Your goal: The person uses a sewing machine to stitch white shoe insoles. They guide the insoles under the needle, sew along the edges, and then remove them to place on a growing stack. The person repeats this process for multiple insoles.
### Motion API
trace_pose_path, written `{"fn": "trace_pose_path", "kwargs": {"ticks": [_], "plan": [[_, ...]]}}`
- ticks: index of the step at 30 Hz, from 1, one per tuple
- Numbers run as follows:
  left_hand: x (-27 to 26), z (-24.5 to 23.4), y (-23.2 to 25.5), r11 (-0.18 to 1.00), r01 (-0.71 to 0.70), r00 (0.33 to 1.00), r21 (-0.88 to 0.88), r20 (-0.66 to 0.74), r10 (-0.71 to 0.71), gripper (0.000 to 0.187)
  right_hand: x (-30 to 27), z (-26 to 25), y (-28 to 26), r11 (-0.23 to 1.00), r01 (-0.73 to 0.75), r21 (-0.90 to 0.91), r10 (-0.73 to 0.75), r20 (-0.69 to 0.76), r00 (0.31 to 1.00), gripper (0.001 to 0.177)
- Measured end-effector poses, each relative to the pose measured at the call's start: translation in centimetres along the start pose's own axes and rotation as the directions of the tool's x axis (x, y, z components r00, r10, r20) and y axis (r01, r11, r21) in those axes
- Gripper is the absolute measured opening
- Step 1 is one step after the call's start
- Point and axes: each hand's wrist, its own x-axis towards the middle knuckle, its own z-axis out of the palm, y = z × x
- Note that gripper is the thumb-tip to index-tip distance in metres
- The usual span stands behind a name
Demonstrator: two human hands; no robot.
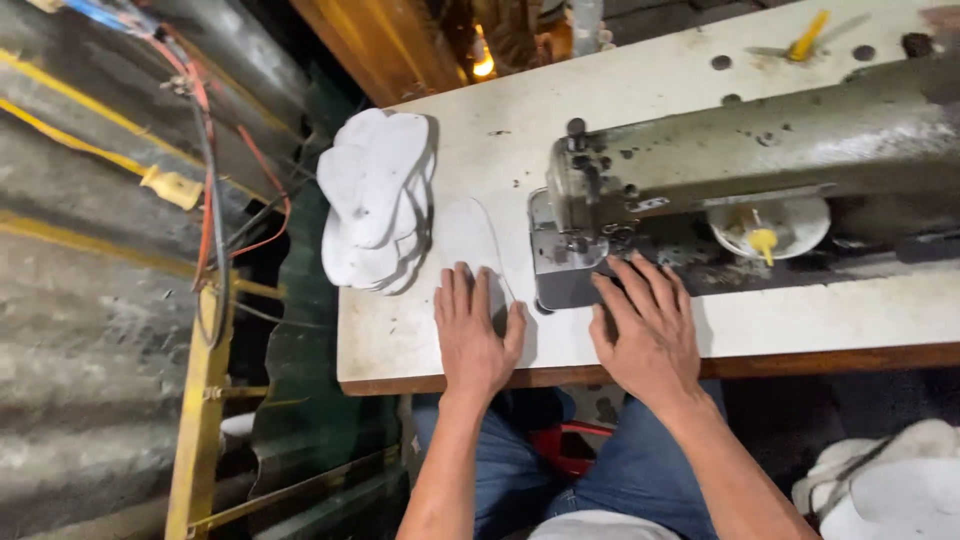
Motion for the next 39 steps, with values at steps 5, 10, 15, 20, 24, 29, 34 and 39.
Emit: {"fn": "trace_pose_path", "kwargs": {"ticks": [5,10,15,20,24,29,34,39], "plan": [[-2.7,-0.7,-0.8,0.989,-0.109,0.994,-0.100,-0.020,0.108,0.050,-0.1,0.1,0.0,0.999,-0.012,-0.036,0.010,-0.053,0.999,0.029],[-3.5,-1.7,-2.3,0.938,-0.044,0.994,-0.344,-0.108,0.007,0.044,0.0,0.0,-0.1,0.999,-0.030,-0.025,0.028,-0.066,0.997,0.029],[0.1,-4.5,-6.4,0.836,0.190,0.961,-0.514,-0.078,-0.267,0.028,0.0,0.1,-0.2,0.998,-0.049,-0.037,0.047,-0.052,0.998,0.029],[7.4,-11.4,-6.4,0.942,-0.279,0.782,-0.188,-0.613,0.109,0.038,0.1,-0.1,-0.1,0.999,-0.038,0.000,0.038,-0.043,0.998,0.029],[11.6,-11.2,-10.5,0.929,-0.363,0.729,0.068,-0.601,0.328,0.041,0.2,-0.1,0.0,0.998,-0.068,-0.002,0.068,-0.041,0.997,0.028],[11.6,-6.0,-18.1,0.805,-0.294,0.892,0.515,-0.155,0.426,0.033,-0.8,1.0,1.5,0.996,-0.074,0.051,0.062,0.219,0.974,0.047],[5.9,-2.2,-10.8,0.795,-0.509,0.750,0.329,-0.282,0.598,0.036,-1.2,0.6,1.0,0.983,-0.146,0.111,0.124,0.181,0.976,0.046],[3.2,1.1,-6.7,0.821,-0.514,0.831,0.249,-0.095,0.549,0.061,-1.5,0.0,1.2,0.980,-0.022,0.198,0.062,-0.201,0.978,0.025]]}}
